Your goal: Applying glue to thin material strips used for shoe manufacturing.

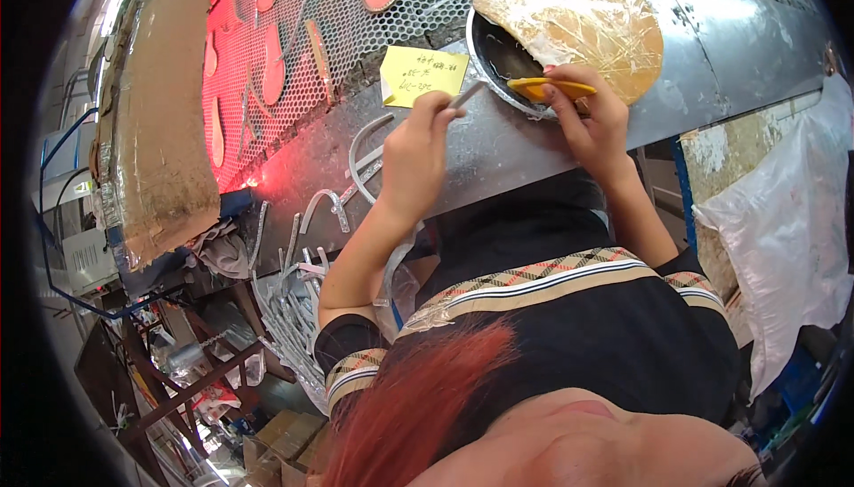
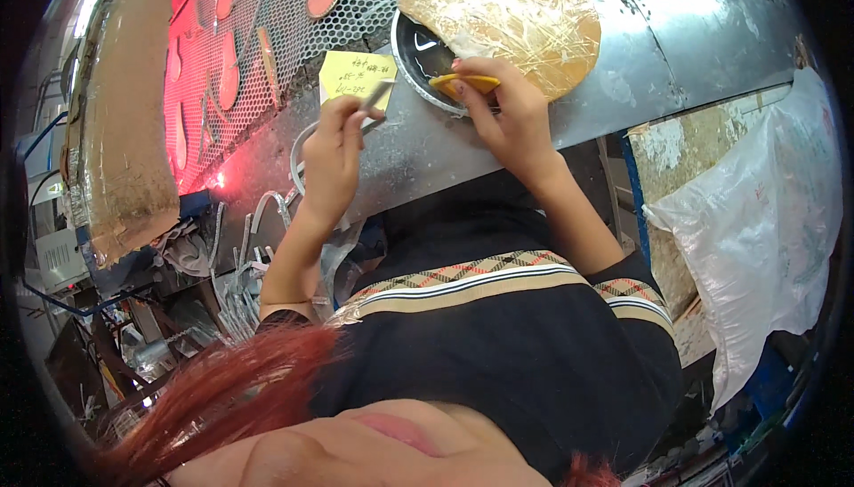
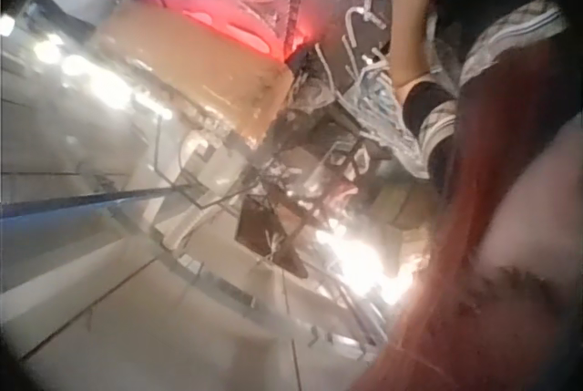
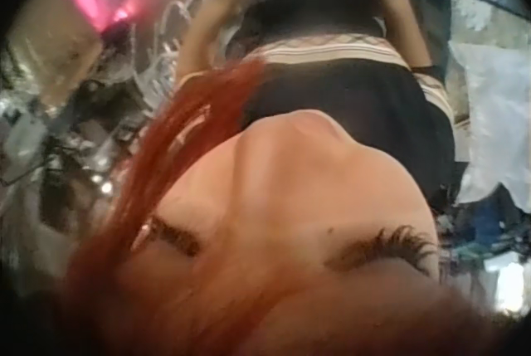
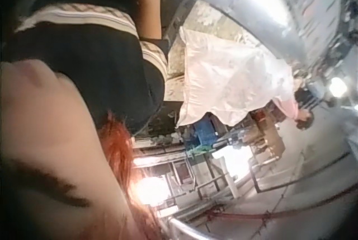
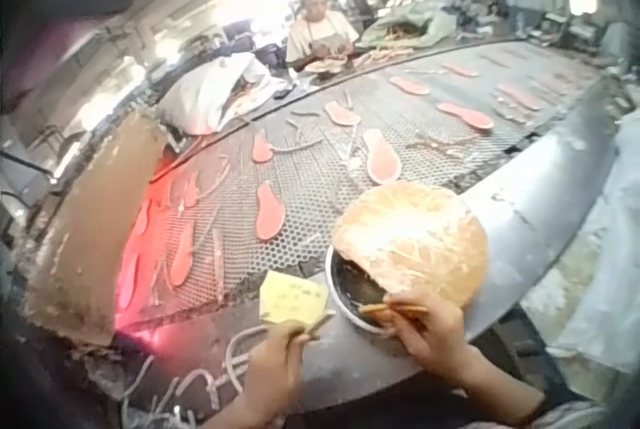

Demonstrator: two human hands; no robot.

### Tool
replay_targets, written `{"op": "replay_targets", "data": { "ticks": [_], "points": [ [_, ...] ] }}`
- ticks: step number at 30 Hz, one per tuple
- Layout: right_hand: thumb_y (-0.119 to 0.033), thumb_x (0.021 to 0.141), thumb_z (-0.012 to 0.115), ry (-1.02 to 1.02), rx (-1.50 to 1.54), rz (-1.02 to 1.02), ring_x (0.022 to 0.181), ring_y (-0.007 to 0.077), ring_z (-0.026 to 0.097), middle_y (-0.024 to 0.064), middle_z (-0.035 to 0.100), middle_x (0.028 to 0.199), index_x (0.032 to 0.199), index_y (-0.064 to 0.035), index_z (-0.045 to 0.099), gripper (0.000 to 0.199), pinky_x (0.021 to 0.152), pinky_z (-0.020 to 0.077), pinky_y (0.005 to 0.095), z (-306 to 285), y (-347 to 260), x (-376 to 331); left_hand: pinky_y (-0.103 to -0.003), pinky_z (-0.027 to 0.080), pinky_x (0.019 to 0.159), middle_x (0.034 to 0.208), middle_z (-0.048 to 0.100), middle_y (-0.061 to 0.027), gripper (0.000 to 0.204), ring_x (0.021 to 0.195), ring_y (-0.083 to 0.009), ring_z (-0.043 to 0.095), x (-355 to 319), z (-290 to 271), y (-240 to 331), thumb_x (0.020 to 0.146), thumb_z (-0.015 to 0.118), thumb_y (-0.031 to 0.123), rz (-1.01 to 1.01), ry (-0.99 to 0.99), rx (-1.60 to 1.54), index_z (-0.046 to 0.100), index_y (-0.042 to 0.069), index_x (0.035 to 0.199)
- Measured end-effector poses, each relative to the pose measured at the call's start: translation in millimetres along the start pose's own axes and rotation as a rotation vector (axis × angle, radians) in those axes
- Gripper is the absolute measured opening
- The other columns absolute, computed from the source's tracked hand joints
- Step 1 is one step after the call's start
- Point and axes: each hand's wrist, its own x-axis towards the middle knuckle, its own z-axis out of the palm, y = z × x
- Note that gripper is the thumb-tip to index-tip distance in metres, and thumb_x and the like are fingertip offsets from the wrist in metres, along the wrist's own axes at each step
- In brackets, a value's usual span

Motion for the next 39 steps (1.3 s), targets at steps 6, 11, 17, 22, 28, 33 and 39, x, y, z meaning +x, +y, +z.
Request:
{"op": "replay_targets", "data": {
  "ticks": [6, 11, 17, 22, 28, 33, 39],
  "points": [
    [-0.001, 0.083, 0.066, 0.043, 0.043, -0.006, 0.086, 0.0234, 0.067, 0.0122, 0.066, 0.098, 0.102, -0.0021, 0.060, 0.020, 0.073, 0.0518, 0.0292, -3.0, -0.8, 6.4, -0.020, 0.030, 0.037, 0.072, 0.065, -0.0066, 0.017, 0.041, -0.0042, 0.040, 15.7, 14.7, -26.2, 0.094, 0.054, 0.018, -0.363, -0.374, -0.337, 0.053, 0.002, 0.096],
    [0.000, 0.082, 0.065, -0.110, -0.018, -0.184, 0.086, 0.0244, 0.067, 0.0122, 0.066, 0.095, 0.103, -0.0019, 0.059, 0.022, 0.073, 0.0521, 0.0303, 2.6, -7.8, 11.1, -0.019, 0.029, 0.039, 0.065, 0.063, -0.0060, 0.016, 0.042, -0.0026, 0.038, 27.2, 9.1, -20.0, 0.093, 0.055, 0.016, -0.552, -0.470, -0.630, 0.053, 0.001, 0.090],
    [0.000, 0.083, 0.064, -0.107, -0.112, -0.058, 0.083, 0.0244, 0.066, 0.0118, 0.064, 0.093, 0.101, -0.0021, 0.059, 0.020, 0.069, 0.0519, 0.0324, -0.5, 0.0, 17.7, -0.019, 0.031, 0.042, 0.067, 0.060, -0.0004, 0.022, 0.047, -0.0021, 0.040, 25.8, 9.9, -26.6, 0.097, 0.050, 0.022, -0.481, -0.493, -0.520, 0.057, 0.001, 0.098],
    [0.002, 0.082, 0.063, -0.261, -0.161, -0.137, 0.082, 0.0241, 0.066, 0.0119, 0.063, 0.095, 0.098, -0.0020, 0.058, 0.017, 0.069, 0.0514, 0.0320, -2.3, -0.7, 15.1, -0.020, 0.031, 0.047, 0.065, 0.044, 0.0030, 0.032, 0.051, -0.0051, 0.036, 31.5, 3.6, -22.7, 0.101, 0.038, 0.031, -0.360, -0.019, -0.986, 0.054, 0.004, 0.101],
    [0.007, 0.083, 0.059, -0.065, 0.088, -0.078, 0.089, 0.0209, 0.062, 0.0121, 0.062, 0.096, 0.095, -0.0006, 0.056, 0.015, 0.077, 0.0486, 0.0278, 2.0, 1.6, 6.6, -0.026, 0.037, 0.059, 0.075, 0.043, -0.0045, 0.027, 0.063, -0.0113, 0.040, 45.7, 10.0, -18.2, 0.102, 0.032, 0.032, 0.088, 0.553, -1.210, 0.039, 0.006, 0.096],
    [0.006, 0.083, 0.061, 0.108, 0.183, -0.026, 0.090, 0.0207, 0.063, 0.0130, 0.063, 0.098, 0.098, -0.0011, 0.054, 0.017, 0.079, 0.0490, 0.0284, 14.0, -2.2, 9.8, -0.029, 0.038, 0.061, 0.082, 0.046, -0.0061, 0.029, 0.067, -0.0131, 0.041, 44.2, 34.4, -29.3, 0.102, 0.033, 0.034, 0.329, 0.617, -0.876, 0.038, 0.006, 0.099],
    [0.004, 0.083, 0.061, -0.061, 0.134, -0.076, 0.090, 0.0220, 0.064, 0.0122, 0.063, 0.096, 0.098, -0.0022, 0.055, 0.018, 0.077, 0.0505, 0.0303, 25.1, -3.4, 17.8, -0.028, 0.039, 0.062, 0.086, 0.046, -0.0079, 0.026, 0.070, -0.0130, 0.042, 38.0, 37.3, -26.9, 0.102, 0.030, 0.031, 0.412, 0.541, -0.720, 0.034, 0.006, 0.100]
  ]
}}
